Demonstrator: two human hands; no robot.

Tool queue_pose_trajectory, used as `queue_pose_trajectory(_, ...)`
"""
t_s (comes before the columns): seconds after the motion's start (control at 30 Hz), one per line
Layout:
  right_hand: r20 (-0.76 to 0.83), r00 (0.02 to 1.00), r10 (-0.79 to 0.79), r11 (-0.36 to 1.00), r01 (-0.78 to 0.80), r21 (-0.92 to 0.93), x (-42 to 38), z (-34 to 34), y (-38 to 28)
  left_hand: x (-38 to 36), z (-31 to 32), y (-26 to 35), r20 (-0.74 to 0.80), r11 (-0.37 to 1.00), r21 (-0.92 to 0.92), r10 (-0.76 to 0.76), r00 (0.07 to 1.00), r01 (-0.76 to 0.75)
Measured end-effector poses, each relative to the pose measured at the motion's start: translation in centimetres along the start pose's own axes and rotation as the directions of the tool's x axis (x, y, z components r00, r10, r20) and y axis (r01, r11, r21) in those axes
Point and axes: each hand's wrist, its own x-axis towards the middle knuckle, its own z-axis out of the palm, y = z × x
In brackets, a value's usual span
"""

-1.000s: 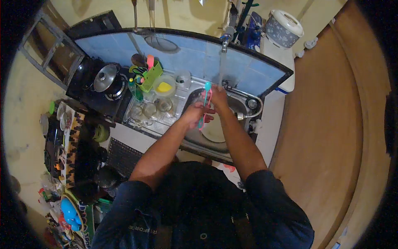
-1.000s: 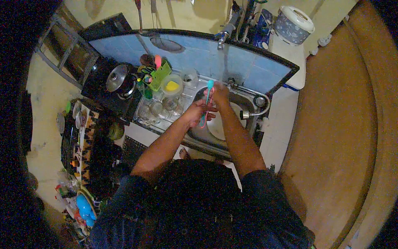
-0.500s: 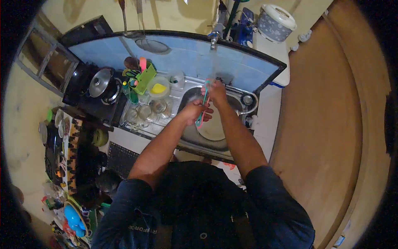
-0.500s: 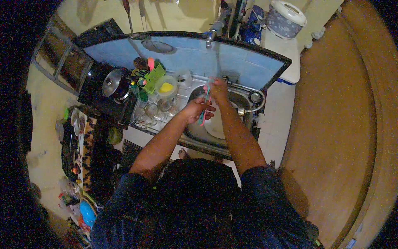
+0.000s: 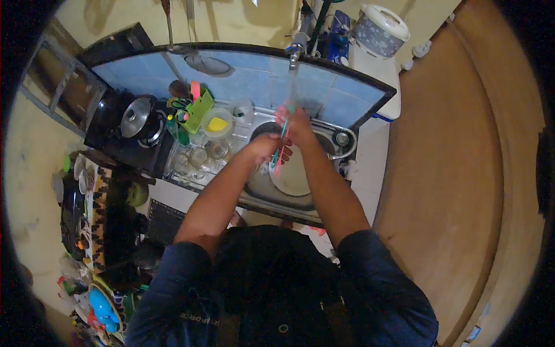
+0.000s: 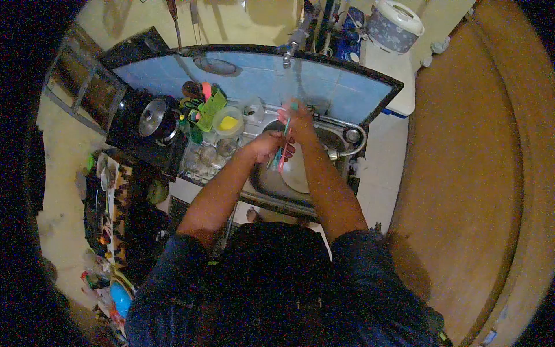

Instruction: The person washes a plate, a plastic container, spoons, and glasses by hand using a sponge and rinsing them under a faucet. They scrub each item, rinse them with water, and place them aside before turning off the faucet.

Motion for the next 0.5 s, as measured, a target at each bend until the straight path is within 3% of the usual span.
queue_pose_trajectory(0.07, 0.077, 0.997, -0.019, 0.997, 0.013, 0.078, 2.0, -1.6, 0.9, 0.6, -0.3, 0.1, -0.028, 0.999, 0.033, -0.03, 0.999, 0.031)
queue_pose_trajectory(0.1, 0.094, 0.973, -0.209, 0.96, 0.223, -0.169, 5.2, -3.9, 3.6, 1.4, -0.4, -0.5, -0.027, 0.999, 0.03, -0.028, 0.999, 0.029)
queue_pose_trajectory(0.13, 0.157, 0.911, -0.382, 0.821, 0.412, -0.396, 6.9, -5.2, 4.9, 2.6, -0.4, -1.5, -0.032, 0.992, 0.115, 0.046, 0.998, -0.042)
queue_pose_trajectory(0.17, 0.161, 0.91, -0.382, 0.819, 0.414, -0.397, 6.2, -5.0, 3.7, 3.3, -0.5, -1.9, -0.032, 0.973, 0.2, 0.122, 0.992, -0.113)
queue_pose_trajectory(0.2, 0.205, 0.954, -0.219, 0.897, 0.279, -0.342, 4.7, -4.3, 1.7, 2.9, -0.3, -1.7, -0.033, 0.973, 0.2, 0.125, 0.992, -0.116)
queue_pose_trajectory(0.23, 0.256, 0.965, -0.053, 0.947, 0.13, -0.294, 4.4, -4.3, 1.0, 2.2, 0.1, -1.4, -0.057, 0.998, 0.012, 0.064, 0.996, -0.064)
queue_pose_trajectory(0.27, 0.256, 0.965, -0.055, 0.946, 0.132, -0.296, 4.2, -4.1, 0.9, 1.6, 0.5, -1.0, -0.067, 0.984, -0.178, 0.0, 0.998, -0.012)
queue_pose_trajectory(0.37, 0.223, 0.974, -0.049, 0.88, 0.148, -0.452, 4.0, -3.9, 1.4, 2.3, -0.9, -2.1, -0.032, 0.978, -0.206, -0.028, 0.999, 0.021)
queue_pose_trajectory(0.4, 0.151, 0.987, -0.052, 0.982, 0.078, -0.17, 1.8, -1.7, -0.1, 2.3, -0.1, -2.3, -0.034, 0.978, -0.209, -0.026, 0.999, 0.019)
queue_pose_trajectory(0.43, 0.079, 0.996, -0.031, 0.991, 0.021, 0.133, 0.5, -0.2, -0.8, 2.1, 1.4, -2.6, -0.241, 0.95, 0.124, 0.308, 0.92, -0.286)
queue_pose_trajectory(0.47, 0.08, 0.996, -0.03, 0.991, 0.019, 0.134, 0.7, 0.3, -0.5, 1.9, 2.2, -2.7, -0.305, 0.742, 0.484, 0.639, 0.706, -0.463)
queue_pose_trajectory(0.5, 0.04, 0.998, -0.047, 0.993, 0.042, 0.114, 0.8, 0.6, -0.3, 2.1, 2.3, -2.7, -0.305, 0.743, 0.485, 0.638, 0.707, -0.462)
